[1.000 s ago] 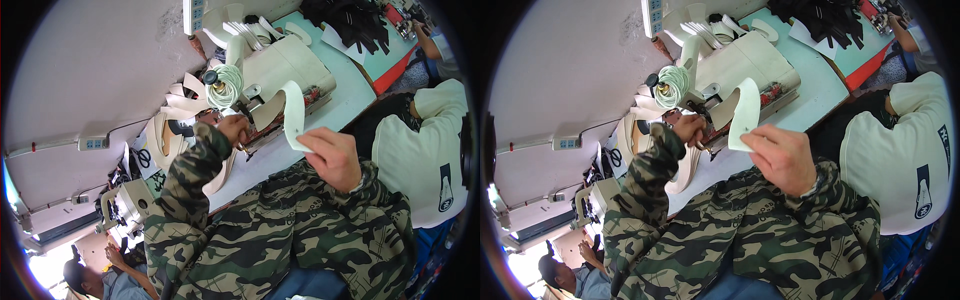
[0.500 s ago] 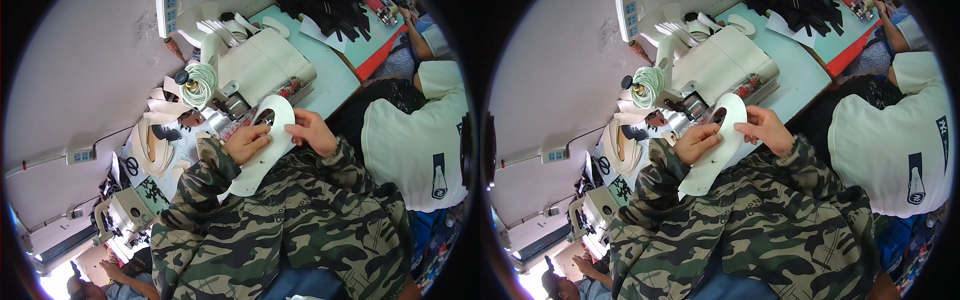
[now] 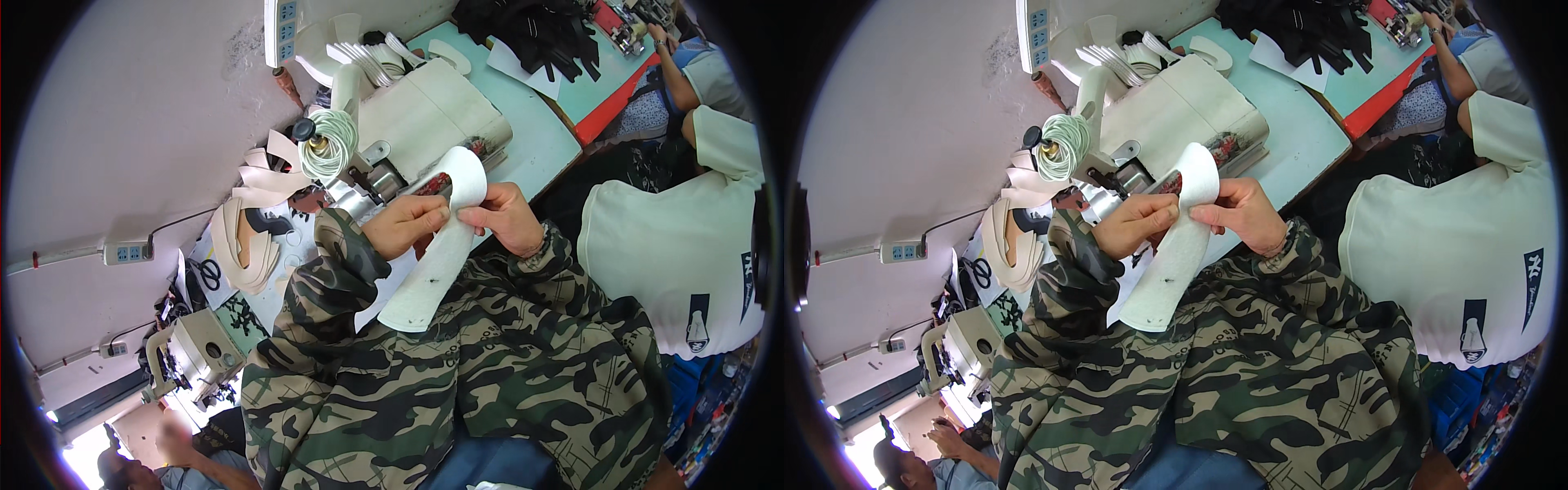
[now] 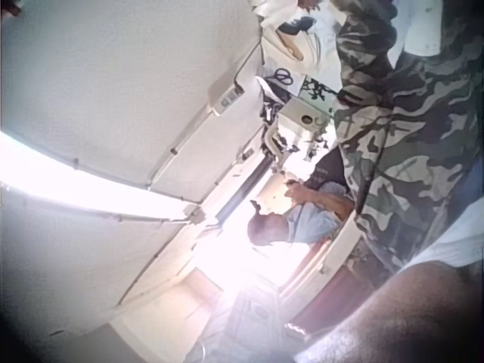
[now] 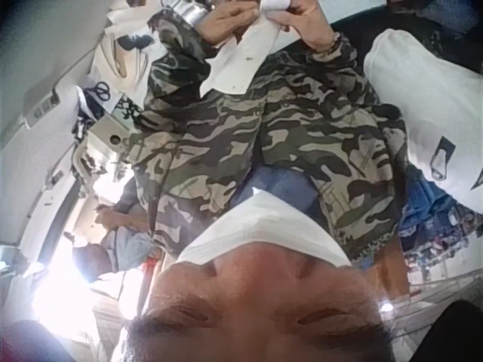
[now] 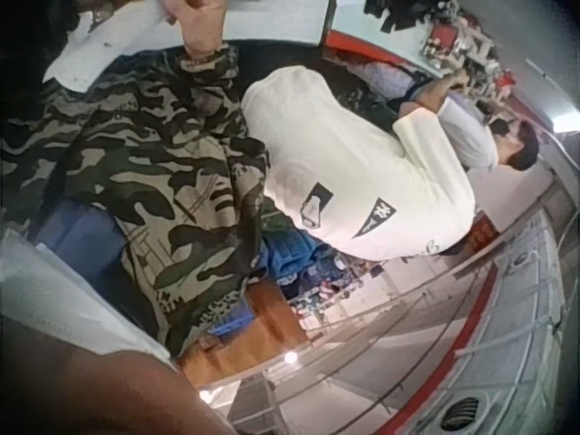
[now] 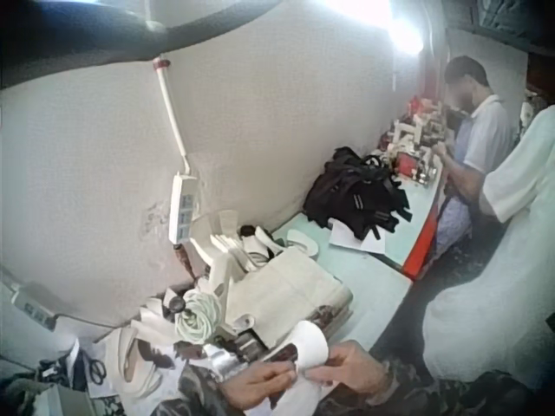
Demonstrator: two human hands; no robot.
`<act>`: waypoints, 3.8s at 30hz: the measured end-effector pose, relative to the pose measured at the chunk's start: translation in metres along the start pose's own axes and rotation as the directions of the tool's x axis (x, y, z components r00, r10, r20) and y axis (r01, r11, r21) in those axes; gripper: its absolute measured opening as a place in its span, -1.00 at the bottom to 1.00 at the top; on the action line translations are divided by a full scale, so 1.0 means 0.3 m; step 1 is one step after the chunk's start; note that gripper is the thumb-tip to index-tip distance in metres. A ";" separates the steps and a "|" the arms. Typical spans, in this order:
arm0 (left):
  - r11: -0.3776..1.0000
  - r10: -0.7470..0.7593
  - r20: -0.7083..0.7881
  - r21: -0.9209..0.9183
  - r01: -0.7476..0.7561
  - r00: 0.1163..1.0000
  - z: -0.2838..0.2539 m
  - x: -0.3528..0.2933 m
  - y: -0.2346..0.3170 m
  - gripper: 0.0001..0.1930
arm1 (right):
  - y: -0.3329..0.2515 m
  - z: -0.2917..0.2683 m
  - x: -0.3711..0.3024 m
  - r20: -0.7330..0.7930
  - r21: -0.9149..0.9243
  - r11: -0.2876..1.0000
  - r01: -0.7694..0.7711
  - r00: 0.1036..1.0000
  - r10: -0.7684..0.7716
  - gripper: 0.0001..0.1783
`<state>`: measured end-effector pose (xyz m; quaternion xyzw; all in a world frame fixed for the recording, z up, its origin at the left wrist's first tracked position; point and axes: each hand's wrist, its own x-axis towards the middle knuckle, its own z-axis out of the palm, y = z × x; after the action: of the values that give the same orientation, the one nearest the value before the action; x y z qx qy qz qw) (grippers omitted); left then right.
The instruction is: The person takes curved shoe components from the table, feeds them through an edge-binding machine to apply tape along the border, and folds and shapes the pieces by hand before setting them down.
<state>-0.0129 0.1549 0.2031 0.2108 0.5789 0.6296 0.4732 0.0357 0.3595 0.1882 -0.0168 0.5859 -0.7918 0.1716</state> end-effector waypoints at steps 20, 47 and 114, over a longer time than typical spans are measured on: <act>0.598 0.714 -0.574 0.798 0.076 0.401 0.007 -0.184 -0.005 -0.78 | 0.007 -0.608 0.216 -0.782 -0.005 0.880 0.475 0.546 -0.299 -0.87; 0.831 -0.012 -0.907 0.225 0.508 0.421 -0.338 -0.558 -0.664 -0.74 | -0.218 0.350 0.409 0.293 -0.514 0.549 0.658 0.737 -0.609 -0.63; 0.816 -0.454 -0.655 -0.033 0.577 0.604 -0.294 -0.097 -0.121 -0.73 | -0.149 0.157 -0.001 0.112 -0.773 0.475 0.420 0.827 -0.550 -0.73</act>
<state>-0.0584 0.0794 0.1563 -0.1496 0.7942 0.4424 0.3888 0.0354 0.3274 0.2447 -0.1936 0.8474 -0.4771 -0.1297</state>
